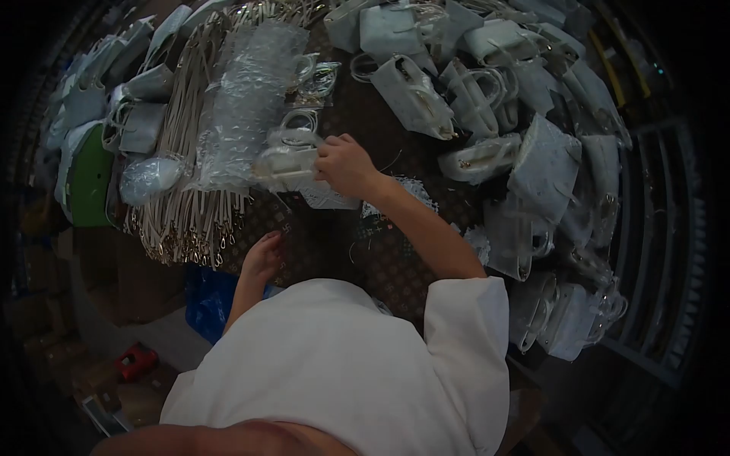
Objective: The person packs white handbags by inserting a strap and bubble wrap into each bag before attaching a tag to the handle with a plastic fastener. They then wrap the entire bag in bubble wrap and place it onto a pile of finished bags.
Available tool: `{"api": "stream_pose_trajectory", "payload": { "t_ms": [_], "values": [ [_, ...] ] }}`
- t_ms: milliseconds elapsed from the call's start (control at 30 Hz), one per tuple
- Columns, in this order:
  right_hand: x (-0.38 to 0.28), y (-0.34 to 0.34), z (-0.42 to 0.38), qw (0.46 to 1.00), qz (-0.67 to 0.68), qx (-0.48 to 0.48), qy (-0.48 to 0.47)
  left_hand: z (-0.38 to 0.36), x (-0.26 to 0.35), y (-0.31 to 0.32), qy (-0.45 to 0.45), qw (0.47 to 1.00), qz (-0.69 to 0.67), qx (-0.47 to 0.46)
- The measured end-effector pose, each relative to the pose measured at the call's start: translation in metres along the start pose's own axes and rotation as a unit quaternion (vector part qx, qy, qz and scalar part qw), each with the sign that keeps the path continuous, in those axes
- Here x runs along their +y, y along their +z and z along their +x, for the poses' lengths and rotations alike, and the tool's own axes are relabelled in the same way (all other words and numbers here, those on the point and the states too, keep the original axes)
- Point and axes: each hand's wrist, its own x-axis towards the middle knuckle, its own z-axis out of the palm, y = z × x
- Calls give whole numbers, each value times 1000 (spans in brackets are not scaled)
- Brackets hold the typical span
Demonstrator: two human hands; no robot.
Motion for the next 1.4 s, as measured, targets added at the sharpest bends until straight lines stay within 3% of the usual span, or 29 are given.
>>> {"api": "stream_pose_trajectory", "payload": {
  "t_ms": [67,167,200,233,300,367,400,467,500,533,567,633,700,733,833,900,967,1033,1067,1133,1167,1200,1233,1267,1300,1367,1400],
  "values": [
    [-1,-43,14,996,20,58,63,1,4,-4,-3,1000,-1,-22],
    [44,-110,20,960,67,136,234,1,9,0,12,999,18,31],
    [56,-133,19,914,126,174,345,2,11,1,17,999,11,38],
    [75,-153,19,835,210,212,463,4,12,3,38,997,47,38],
    [112,-179,17,743,255,365,499,11,15,12,60,994,77,42],
    [187,-195,-1,681,299,468,477,20,22,27,104,975,198,1],
    [216,-204,-8,687,233,469,503,29,25,32,110,975,192,8],
    [289,-218,-34,683,95,436,579,50,37,40,184,917,354,-9],
    [320,-217,-43,671,21,399,624,57,51,47,192,917,350,1],
    [312,-208,-37,658,-6,386,647,62,68,55,341,822,453,46],
    [296,-201,-37,644,-33,371,668,68,86,62,471,691,540,92],
    [306,-194,-43,651,-25,348,674,88,128,65,580,528,580,219],
    [333,-189,-66,727,-3,315,610,111,171,58,579,509,562,301],
    [329,-187,-73,735,6,308,603,123,193,49,578,508,556,315],
    [312,-200,-89,793,107,157,579,153,260,19,597,503,514,356],
    [246,-186,-69,829,-45,248,500,151,310,10,546,617,442,355],
    [203,-173,-64,848,-155,310,401,161,368,-22,527,558,484,421],
    [137,-153,-34,858,-222,328,326,165,429,-56,456,432,568,532],
    [116,-137,-23,858,-222,325,331,158,453,-64,400,443,561,573],
    [82,-109,-7,927,-204,236,210,155,500,-102,284,445,585,616],
    [77,-87,-1,942,-156,201,221,161,512,-127,282,361,627,630],
    [73,-63,8,951,-111,167,237,157,516,-130,223,381,663,605],
    [60,-46,31,940,1,108,324,158,517,-134,195,443,665,569],
    [67,-23,34,928,93,78,353,164,505,-137,258,346,678,595],
    [80,6,27,895,167,34,411,155,500,-124,228,291,744,556],
    [96,62,25,866,154,-30,475,149,494,-108,209,271,770,538],
    [100,89,28,862,125,-41,490,150,505,-116,221,305,779,502]
  ]
}}
